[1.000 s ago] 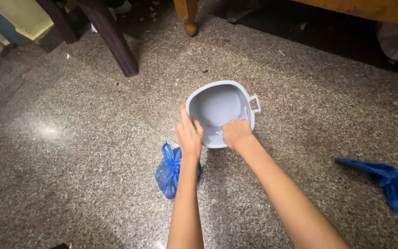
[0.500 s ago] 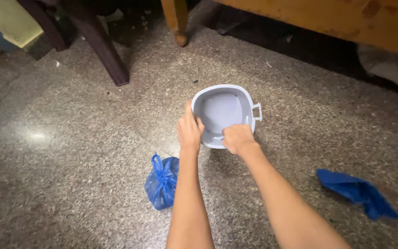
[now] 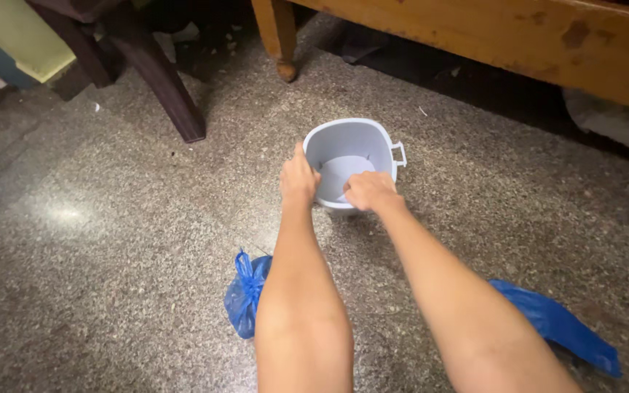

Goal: The person removes a blue plastic bag containing debris from a small grey trash bin, ties the bag closed on the floor, and then wipes the inside of the bin with a white paper towel.

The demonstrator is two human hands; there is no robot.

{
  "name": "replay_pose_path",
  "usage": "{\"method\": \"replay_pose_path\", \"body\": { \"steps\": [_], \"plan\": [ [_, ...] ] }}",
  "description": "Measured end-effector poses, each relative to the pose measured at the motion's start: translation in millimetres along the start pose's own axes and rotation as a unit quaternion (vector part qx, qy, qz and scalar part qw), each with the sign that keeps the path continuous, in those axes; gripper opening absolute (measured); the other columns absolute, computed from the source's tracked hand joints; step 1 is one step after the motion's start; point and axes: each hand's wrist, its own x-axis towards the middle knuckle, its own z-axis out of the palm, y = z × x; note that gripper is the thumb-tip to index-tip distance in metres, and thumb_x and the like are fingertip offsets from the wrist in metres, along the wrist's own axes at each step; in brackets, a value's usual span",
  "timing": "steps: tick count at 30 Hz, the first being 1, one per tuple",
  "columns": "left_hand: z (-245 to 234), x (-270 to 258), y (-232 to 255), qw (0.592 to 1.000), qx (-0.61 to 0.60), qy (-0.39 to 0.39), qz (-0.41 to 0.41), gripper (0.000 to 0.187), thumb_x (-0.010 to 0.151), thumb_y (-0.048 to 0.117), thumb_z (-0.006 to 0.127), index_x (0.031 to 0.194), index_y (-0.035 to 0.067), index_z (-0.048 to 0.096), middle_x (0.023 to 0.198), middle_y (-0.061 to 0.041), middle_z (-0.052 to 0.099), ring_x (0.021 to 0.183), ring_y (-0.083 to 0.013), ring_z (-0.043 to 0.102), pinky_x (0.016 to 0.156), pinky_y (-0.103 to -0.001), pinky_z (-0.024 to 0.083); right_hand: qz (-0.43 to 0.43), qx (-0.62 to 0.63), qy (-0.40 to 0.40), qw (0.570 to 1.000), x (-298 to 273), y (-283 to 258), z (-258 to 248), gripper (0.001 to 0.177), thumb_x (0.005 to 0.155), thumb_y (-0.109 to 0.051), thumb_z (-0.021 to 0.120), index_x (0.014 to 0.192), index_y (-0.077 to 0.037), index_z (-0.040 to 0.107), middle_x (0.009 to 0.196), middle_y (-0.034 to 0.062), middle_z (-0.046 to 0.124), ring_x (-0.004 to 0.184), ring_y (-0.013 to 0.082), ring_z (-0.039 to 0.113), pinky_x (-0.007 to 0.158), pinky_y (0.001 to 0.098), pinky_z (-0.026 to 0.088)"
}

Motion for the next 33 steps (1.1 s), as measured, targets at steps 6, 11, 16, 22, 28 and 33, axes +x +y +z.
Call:
{"method": "replay_pose_path", "body": {
  "steps": [6, 11, 16, 22, 28, 33],
  "plan": [
    [21.6, 31.5, 30.8, 0.993, 0.101, -0.057, -0.013, 0.086, 0.076, 0.022, 0.088, 0.147, 0.024, 0.039, 0.122, -0.018, 0.068, 0.117, -0.0387, 0.065, 0.095, -0.052, 0.054, 0.076, 0.093, -0.006, 0.993, 11.4, 17.7, -2.6, 0.038, 0.086, -0.035, 0.057, 0.119, -0.026, 0.075, 0.124, 0.0118, 0.071, 0.119, 0.0301, 0.066, 0.101, 0.0448, 0.050],
    [30.4, 37.5, 22.8, 0.993, 0.099, -0.036, -0.052, 0.082, 0.080, 0.021, 0.086, 0.148, 0.023, 0.040, 0.122, -0.016, 0.071, 0.117, -0.0366, 0.068, 0.096, -0.051, 0.055, 0.096, 0.076, -0.035, 0.992, 25.3, 12.5, 1.4, 0.041, 0.084, -0.030, 0.059, 0.120, -0.021, 0.077, 0.127, 0.0128, 0.072, 0.121, 0.0295, 0.068, 0.103, 0.0442, 0.052],
    [33.5, 31.6, 13.0, 0.996, 0.078, -0.012, -0.050, 0.093, 0.077, 0.022, 0.089, 0.149, 0.013, 0.032, 0.121, -0.020, 0.069, 0.116, -0.0392, 0.067, 0.094, -0.050, 0.056, 0.089, 0.024, -0.056, 0.994, 49.7, 17.7, 10.2, 0.046, 0.087, -0.034, 0.059, 0.124, -0.013, 0.074, 0.131, 0.0152, 0.070, 0.123, 0.0314, 0.067, 0.103, 0.0456, 0.052],
    [34.9, 26.1, 11.1, 0.997, 0.052, -0.005, -0.063, 0.085, 0.080, 0.016, 0.085, 0.147, 0.008, 0.032, 0.120, -0.020, 0.071, 0.117, -0.0391, 0.068, 0.096, -0.050, 0.056, 0.055, -0.031, -0.075, 0.995, 86.4, 33.0, 30.6, 0.050, 0.084, -0.040, 0.063, 0.126, -0.015, 0.074, 0.131, 0.0153, 0.070, 0.122, 0.0297, 0.068, 0.103, 0.0446, 0.053],
    [25.5, 13.3, 10.2, 0.998, 0.038, 0.003, -0.059, 0.085, 0.083, 0.015, 0.081, 0.151, 0.012, 0.030, 0.118, -0.021, 0.070, 0.115, -0.0394, 0.068, 0.096, -0.053, 0.053, 0.052, -0.026, -0.106, 0.993, 108.4, 42.4, 51.4, 0.052, 0.078, -0.040, 0.074, 0.125, -0.020, 0.074, 0.132, 0.0113, 0.070, 0.125, 0.0261, 0.066, 0.104, 0.0425, 0.050],
    [28.4, 6.7, 11.8, 0.996, 0.060, -0.042, -0.047, 0.079, 0.084, 0.017, 0.079, 0.151, 0.017, 0.037, 0.120, -0.022, 0.071, 0.116, -0.0399, 0.068, 0.097, -0.051, 0.055, 0.101, -0.047, -0.139, 0.984, 136.5, 64.0, 77.8, 0.044, 0.076, -0.033, 0.072, 0.119, -0.022, 0.077, 0.129, 0.0101, 0.072, 0.125, 0.0265, 0.067, 0.103, 0.0412, 0.051]
  ]
}}
